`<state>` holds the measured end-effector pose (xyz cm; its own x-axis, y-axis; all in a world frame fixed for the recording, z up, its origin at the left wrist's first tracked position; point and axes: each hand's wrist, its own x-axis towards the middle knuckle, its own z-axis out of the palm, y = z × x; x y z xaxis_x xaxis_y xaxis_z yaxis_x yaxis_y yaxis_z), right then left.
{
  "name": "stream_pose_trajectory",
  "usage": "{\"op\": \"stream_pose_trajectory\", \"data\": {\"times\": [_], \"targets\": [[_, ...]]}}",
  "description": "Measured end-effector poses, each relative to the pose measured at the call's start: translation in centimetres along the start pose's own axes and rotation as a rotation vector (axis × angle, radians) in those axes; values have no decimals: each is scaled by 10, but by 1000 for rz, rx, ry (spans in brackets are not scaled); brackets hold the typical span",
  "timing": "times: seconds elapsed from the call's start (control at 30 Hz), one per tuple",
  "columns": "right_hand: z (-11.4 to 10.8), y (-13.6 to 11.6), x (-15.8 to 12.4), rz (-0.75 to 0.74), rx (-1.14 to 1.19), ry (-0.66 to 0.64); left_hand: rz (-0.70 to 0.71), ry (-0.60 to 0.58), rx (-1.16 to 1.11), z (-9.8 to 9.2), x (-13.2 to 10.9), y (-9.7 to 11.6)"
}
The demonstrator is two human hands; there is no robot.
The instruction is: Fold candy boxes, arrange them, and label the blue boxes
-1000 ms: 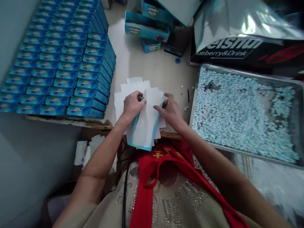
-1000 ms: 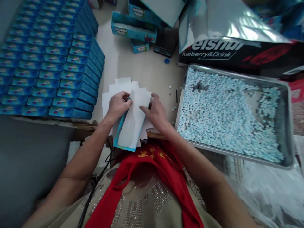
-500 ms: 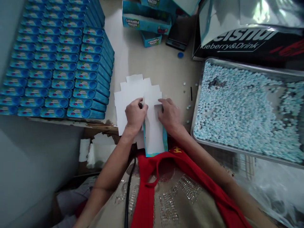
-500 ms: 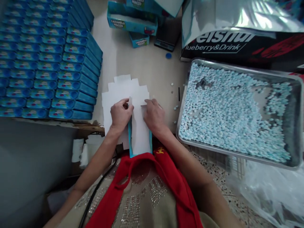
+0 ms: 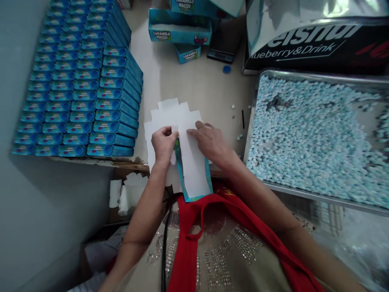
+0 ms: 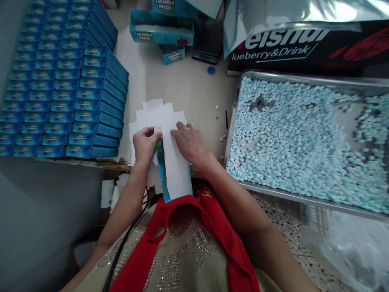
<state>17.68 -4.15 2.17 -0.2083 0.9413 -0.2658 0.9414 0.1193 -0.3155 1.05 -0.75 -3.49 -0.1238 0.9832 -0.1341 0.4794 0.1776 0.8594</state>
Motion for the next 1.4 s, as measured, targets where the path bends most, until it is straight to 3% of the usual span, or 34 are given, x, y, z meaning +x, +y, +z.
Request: {"op": "stream_pose_trajectory", "data": {"times": [0.2, 0.27, 0.4, 0.5, 0.6, 0.77, 1.0, 1.13, 1.27, 1.4], "targets": [[-5, -3, 11, 16, -62, -61, 51, 114, 39, 1, -2, -1], [-4, -4, 12, 16, -77, -75, 135, 38, 104, -3, -3, 3], [7, 0, 6, -34, 11, -35, 304, -245, 291, -17, -8, 13], [19, 5, -4, 70, 165, 92, 360, -218, 390, -19, -26, 15], [29, 7, -14, 249, 258, 155, 298, -86, 243, -12, -45, 9], [33, 6, -24, 213, 305, 169, 136, 17, -14, -8, -43, 1], [33, -2, -19, 142, 312, 332, 131, -161, -23, -17, -27, 8], [39, -1, -7, 197, 379, 317, 259, -43, 77, -6, -30, 6], [49, 2, -7, 282, 485, 343, 248, 5, -32, -8, -32, 1], [49, 7, -21, 214, 420, 269, 256, -161, -96, -29, -29, 5]]}}
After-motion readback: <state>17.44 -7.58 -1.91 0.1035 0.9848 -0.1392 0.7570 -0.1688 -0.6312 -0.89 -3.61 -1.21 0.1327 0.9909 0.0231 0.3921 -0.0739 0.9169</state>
